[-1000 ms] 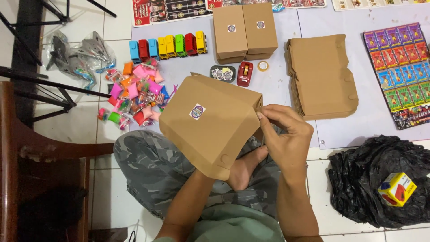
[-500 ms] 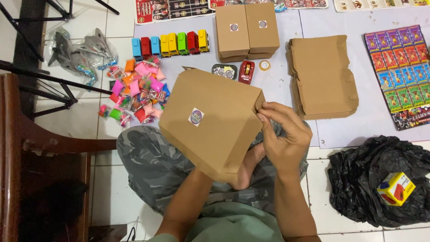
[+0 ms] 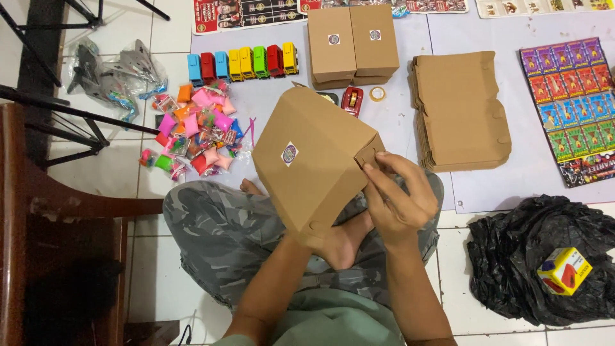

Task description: The person is sitting on the floor, folding cardboard boxes and packing items wrapped in black plastic into them.

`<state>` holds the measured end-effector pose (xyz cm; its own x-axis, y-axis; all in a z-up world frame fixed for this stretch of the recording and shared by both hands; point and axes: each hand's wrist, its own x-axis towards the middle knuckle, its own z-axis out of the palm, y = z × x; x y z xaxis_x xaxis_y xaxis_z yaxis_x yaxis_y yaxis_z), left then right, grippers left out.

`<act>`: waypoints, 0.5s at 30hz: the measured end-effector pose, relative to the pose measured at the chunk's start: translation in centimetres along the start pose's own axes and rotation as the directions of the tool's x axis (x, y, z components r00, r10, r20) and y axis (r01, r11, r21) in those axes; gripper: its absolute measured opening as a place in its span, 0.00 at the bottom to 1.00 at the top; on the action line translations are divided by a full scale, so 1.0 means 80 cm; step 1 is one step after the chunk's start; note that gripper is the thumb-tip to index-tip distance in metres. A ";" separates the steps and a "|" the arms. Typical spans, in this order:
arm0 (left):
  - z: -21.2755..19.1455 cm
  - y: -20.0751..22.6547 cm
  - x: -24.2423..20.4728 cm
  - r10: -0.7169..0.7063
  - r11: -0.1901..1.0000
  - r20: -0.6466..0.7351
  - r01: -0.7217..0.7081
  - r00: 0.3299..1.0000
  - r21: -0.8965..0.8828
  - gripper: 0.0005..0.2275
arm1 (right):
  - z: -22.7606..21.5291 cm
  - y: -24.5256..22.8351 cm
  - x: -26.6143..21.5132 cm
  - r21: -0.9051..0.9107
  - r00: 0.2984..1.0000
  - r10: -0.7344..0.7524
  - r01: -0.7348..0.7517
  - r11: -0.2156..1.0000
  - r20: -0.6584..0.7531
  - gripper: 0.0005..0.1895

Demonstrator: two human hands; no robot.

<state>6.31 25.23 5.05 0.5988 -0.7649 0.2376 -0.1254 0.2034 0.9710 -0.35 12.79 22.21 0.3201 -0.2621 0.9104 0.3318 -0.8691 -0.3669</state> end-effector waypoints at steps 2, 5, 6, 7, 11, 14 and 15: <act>0.012 0.018 0.006 -0.003 1.000 0.011 0.003 1.000 0.006 0.15 | -0.002 0.003 -0.004 0.009 0.999 0.049 -0.049 0.999 0.004 0.06; 0.017 0.025 0.004 -0.009 1.000 0.021 0.008 1.000 0.016 0.15 | -0.006 0.013 -0.016 0.081 0.994 0.105 -0.106 0.991 0.015 0.04; 0.018 0.026 0.003 -0.011 1.000 0.024 0.011 1.000 0.019 0.15 | -0.004 0.009 -0.013 0.082 0.994 0.106 -0.107 0.991 0.017 0.04; 0.018 0.027 0.002 -0.011 1.000 0.027 0.010 1.000 0.024 0.15 | 0.000 0.005 -0.009 0.102 0.988 0.151 -0.152 0.983 0.018 0.04; 0.018 0.030 0.001 -0.012 0.999 0.038 0.011 0.999 0.043 0.16 | -0.004 0.021 -0.027 0.120 0.936 0.348 -0.352 0.928 0.051 0.07; 0.017 0.030 -0.003 -0.018 0.998 0.048 0.016 0.999 0.056 0.16 | -0.002 0.034 -0.028 0.198 0.757 0.632 -0.653 0.731 0.167 0.18; 0.017 0.030 -0.003 -0.019 0.998 0.052 0.016 0.998 0.059 0.16 | -0.004 0.048 -0.029 0.198 0.757 0.632 -0.653 0.731 0.167 0.18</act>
<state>4.77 25.06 7.40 0.5590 -0.7996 0.2197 -0.1621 0.1544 0.9746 -0.09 9.97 18.75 0.5998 -0.6776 0.4255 0.2087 -0.3808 -0.9008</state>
